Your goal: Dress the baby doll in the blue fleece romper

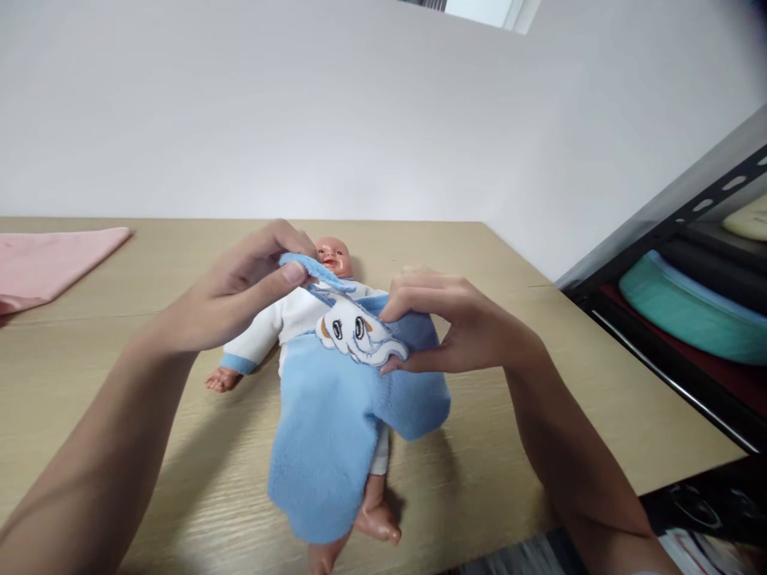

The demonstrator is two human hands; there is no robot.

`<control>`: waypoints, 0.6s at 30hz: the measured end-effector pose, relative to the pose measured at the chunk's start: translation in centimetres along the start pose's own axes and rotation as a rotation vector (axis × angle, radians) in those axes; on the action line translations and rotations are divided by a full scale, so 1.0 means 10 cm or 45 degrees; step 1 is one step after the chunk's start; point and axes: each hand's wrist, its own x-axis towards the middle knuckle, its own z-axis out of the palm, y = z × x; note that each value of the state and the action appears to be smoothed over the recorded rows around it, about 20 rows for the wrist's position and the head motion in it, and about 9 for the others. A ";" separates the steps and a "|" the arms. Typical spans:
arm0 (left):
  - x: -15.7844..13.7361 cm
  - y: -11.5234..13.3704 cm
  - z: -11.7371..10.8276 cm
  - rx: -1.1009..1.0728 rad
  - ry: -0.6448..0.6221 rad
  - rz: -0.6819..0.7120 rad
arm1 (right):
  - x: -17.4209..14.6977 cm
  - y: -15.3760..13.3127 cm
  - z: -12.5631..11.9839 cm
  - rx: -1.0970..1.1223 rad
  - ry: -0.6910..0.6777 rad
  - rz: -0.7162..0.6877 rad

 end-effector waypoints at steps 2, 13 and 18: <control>-0.02 -0.02 -0.01 0.019 0.038 0.014 | -0.01 0.01 -0.01 -0.024 -0.010 0.023; 0.04 -0.03 0.16 0.046 0.107 0.205 | 0.06 0.02 0.12 0.153 0.101 0.209; 0.09 0.05 0.38 0.249 0.093 0.075 | 0.14 -0.09 0.41 0.298 0.208 0.490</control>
